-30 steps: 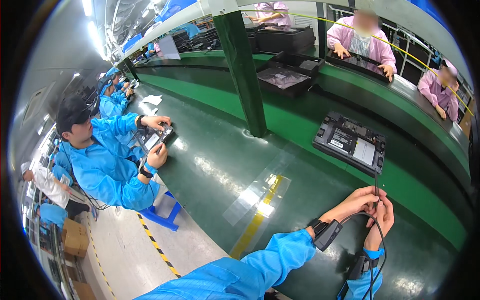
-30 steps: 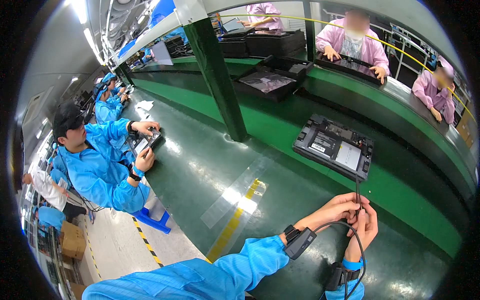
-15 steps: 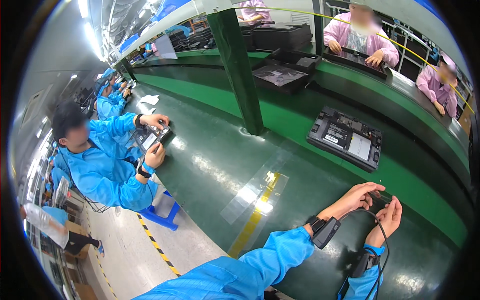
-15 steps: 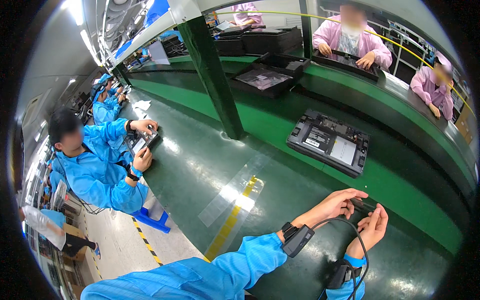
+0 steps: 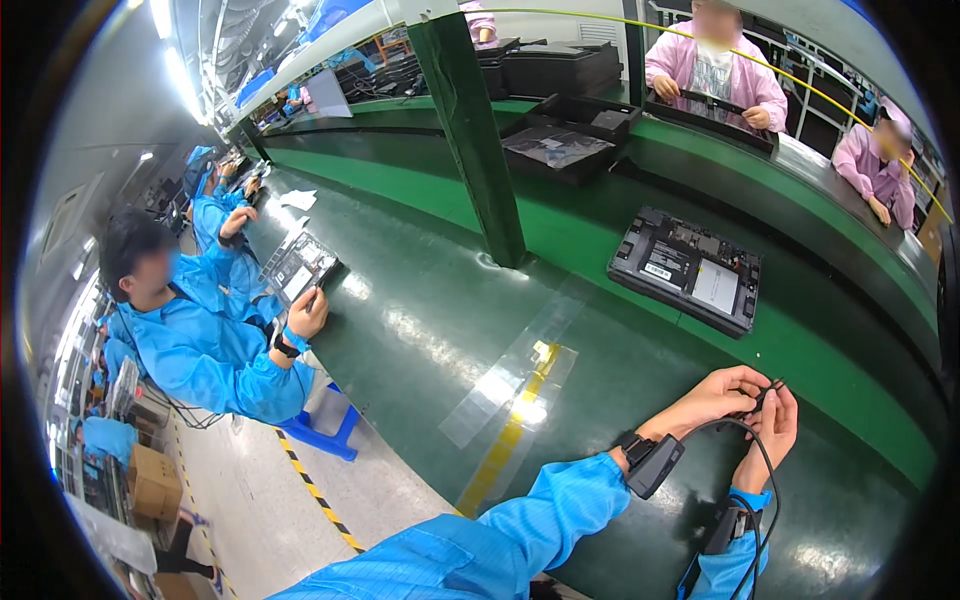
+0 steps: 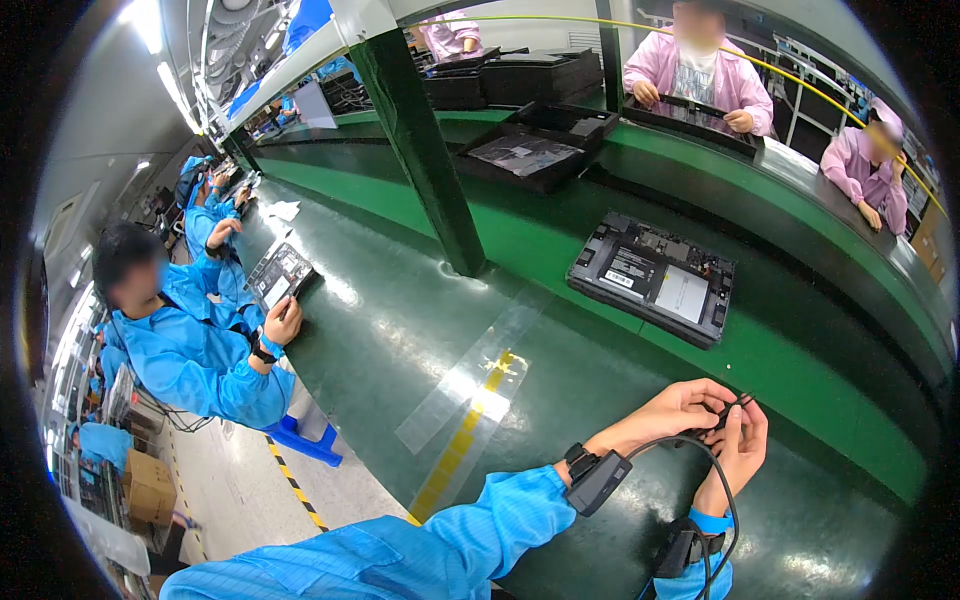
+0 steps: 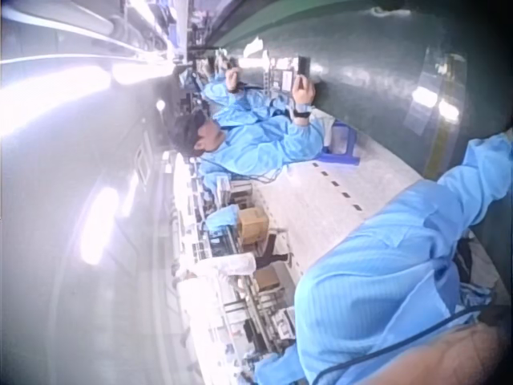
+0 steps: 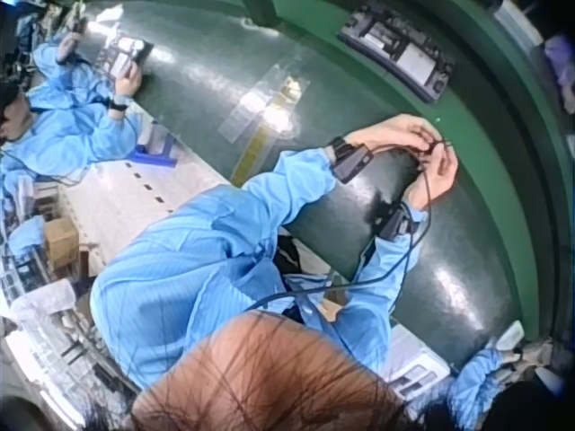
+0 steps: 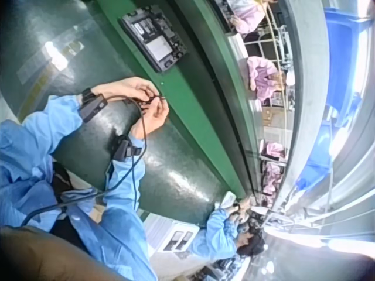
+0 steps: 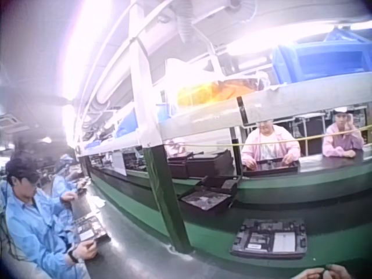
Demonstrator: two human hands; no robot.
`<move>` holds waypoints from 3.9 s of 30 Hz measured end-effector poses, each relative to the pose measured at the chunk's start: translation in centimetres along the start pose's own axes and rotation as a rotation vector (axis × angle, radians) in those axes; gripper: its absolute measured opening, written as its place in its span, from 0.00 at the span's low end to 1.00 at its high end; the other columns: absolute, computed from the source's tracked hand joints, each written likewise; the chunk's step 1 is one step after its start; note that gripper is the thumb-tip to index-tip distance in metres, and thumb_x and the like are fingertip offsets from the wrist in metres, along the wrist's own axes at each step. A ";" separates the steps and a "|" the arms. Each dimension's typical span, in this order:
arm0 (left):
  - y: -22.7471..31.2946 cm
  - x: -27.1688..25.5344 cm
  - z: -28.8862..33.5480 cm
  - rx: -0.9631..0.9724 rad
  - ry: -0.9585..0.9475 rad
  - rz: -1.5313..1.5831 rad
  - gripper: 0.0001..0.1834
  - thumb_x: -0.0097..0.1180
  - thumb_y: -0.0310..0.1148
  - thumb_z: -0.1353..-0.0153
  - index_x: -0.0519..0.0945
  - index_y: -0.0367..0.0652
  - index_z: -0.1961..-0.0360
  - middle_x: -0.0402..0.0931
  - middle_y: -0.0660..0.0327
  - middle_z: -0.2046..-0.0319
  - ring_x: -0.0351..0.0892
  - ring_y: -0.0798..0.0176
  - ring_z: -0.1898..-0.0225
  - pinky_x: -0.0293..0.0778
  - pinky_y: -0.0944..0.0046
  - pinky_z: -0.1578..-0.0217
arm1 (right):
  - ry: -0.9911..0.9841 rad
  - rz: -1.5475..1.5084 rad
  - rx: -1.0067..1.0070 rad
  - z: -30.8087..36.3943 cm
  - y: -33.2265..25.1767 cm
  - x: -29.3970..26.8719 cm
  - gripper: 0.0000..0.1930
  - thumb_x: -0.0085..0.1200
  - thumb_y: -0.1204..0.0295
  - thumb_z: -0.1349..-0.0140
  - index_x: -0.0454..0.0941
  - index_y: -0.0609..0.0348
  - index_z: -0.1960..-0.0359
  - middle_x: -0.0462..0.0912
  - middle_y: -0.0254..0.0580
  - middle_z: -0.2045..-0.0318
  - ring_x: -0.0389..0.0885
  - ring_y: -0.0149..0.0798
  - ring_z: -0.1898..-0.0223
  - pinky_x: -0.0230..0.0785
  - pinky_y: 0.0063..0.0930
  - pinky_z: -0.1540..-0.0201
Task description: Connecting an internal component cable to a circuit board inside a tablet or laptop housing using tweezers.
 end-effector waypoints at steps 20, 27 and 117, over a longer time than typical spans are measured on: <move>-1.0 0.9 -0.2 -0.104 0.043 0.162 0.12 0.41 0.36 0.29 0.75 0.42 0.58 0.67 0.70 0.74 0.67 0.75 0.72 0.66 0.69 0.70 | -0.096 0.032 -0.008 -1.2 2.4 -1.2 0.18 0.45 0.59 0.25 0.81 0.62 0.58 0.73 0.25 0.83 0.66 0.16 0.83 0.50 0.13 0.81; -0.4 1.2 0.4 -0.151 0.037 0.235 0.13 0.53 0.34 0.32 0.65 0.52 0.74 0.57 0.75 0.80 0.53 0.80 0.81 0.51 0.75 0.81 | -0.132 0.037 0.039 -0.7 1.3 -1.3 0.20 0.45 0.59 0.25 0.82 0.64 0.56 0.71 0.26 0.74 0.62 0.16 0.80 0.52 0.14 0.79; -0.9 1.3 -0.1 -0.069 0.149 -0.001 0.16 0.61 0.30 0.35 0.75 0.37 0.48 0.77 0.61 0.58 0.77 0.70 0.59 0.73 0.70 0.55 | -0.031 -0.184 0.036 -0.5 -0.8 -2.9 0.19 0.54 0.64 0.29 0.70 0.64 0.44 0.79 0.38 0.69 0.75 0.24 0.81 0.59 0.14 0.82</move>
Point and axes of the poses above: each hand's wrist, its own z-axis away from the middle knuckle, its own x-axis out of the palm, y = z × x, the point moved 9 cm from there along -z, towards the middle knuckle
